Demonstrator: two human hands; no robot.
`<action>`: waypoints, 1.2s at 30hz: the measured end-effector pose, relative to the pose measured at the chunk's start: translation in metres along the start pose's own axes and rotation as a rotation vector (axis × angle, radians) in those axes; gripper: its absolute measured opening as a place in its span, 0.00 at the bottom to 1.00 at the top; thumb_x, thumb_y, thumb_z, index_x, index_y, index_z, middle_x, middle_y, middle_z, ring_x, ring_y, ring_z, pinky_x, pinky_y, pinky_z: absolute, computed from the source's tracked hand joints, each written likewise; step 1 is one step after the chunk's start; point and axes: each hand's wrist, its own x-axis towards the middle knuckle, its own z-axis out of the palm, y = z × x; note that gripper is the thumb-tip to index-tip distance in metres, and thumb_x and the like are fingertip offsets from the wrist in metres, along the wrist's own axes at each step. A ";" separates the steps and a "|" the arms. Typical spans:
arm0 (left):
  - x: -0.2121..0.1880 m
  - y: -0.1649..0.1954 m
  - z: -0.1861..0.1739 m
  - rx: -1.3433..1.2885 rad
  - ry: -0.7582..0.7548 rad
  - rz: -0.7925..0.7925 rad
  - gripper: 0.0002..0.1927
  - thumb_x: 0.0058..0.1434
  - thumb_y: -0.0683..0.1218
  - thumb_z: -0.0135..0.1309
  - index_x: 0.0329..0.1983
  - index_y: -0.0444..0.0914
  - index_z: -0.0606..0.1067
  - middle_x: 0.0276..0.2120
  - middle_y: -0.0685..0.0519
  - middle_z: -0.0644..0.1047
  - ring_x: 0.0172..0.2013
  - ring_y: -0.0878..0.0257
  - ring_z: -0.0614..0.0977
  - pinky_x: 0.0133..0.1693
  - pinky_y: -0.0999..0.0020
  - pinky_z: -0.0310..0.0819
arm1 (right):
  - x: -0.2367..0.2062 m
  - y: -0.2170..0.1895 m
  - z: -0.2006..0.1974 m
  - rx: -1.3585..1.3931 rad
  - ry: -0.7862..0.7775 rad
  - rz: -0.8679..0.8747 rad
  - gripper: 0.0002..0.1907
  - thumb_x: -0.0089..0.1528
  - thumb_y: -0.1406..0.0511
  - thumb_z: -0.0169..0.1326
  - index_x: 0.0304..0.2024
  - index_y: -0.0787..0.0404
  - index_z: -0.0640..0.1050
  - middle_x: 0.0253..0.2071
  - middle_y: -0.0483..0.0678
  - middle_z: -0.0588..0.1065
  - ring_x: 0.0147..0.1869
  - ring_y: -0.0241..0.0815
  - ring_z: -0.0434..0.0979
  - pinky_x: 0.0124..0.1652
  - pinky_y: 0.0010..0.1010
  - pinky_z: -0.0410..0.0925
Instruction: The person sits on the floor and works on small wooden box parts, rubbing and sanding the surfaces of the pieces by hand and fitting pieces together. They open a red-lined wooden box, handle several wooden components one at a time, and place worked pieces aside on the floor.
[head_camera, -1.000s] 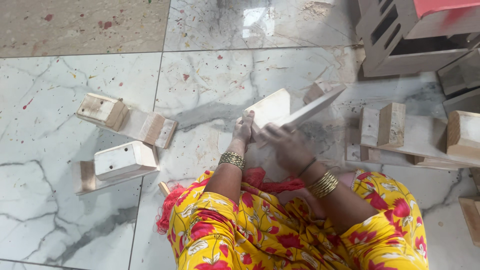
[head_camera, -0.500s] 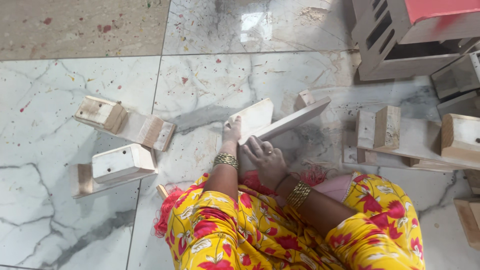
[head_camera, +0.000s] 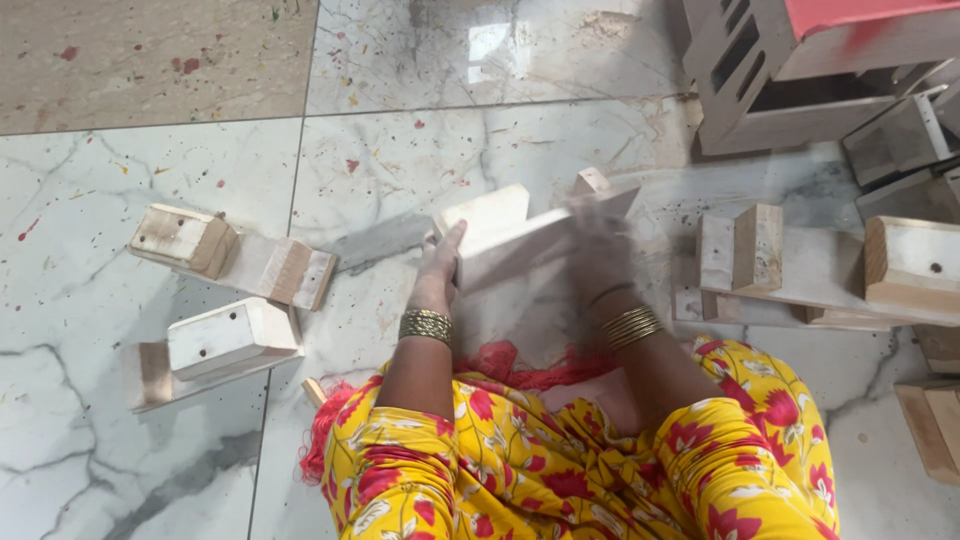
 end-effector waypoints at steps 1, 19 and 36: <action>-0.003 0.003 -0.003 -0.043 -0.006 0.008 0.48 0.52 0.62 0.63 0.70 0.41 0.57 0.59 0.42 0.71 0.57 0.50 0.75 0.54 0.54 0.74 | -0.006 -0.015 -0.002 0.106 0.012 -0.046 0.37 0.57 0.67 0.53 0.71 0.51 0.68 0.73 0.50 0.65 0.67 0.55 0.67 0.62 0.48 0.66; -0.102 0.029 -0.018 0.382 -0.281 1.108 0.50 0.40 0.50 0.81 0.57 0.38 0.57 0.50 0.50 0.73 0.53 0.59 0.78 0.52 0.64 0.79 | -0.015 -0.011 -0.020 1.708 -0.225 -0.097 0.42 0.59 0.78 0.48 0.76 0.68 0.52 0.76 0.56 0.58 0.78 0.47 0.55 0.72 0.34 0.52; -0.109 0.039 -0.025 0.317 -0.306 1.139 0.48 0.45 0.54 0.75 0.65 0.34 0.65 0.56 0.46 0.72 0.58 0.58 0.76 0.57 0.62 0.77 | -0.043 -0.055 -0.195 0.637 0.105 -0.431 0.29 0.55 0.68 0.52 0.60 0.64 0.75 0.65 0.65 0.70 0.68 0.55 0.72 0.67 0.47 0.58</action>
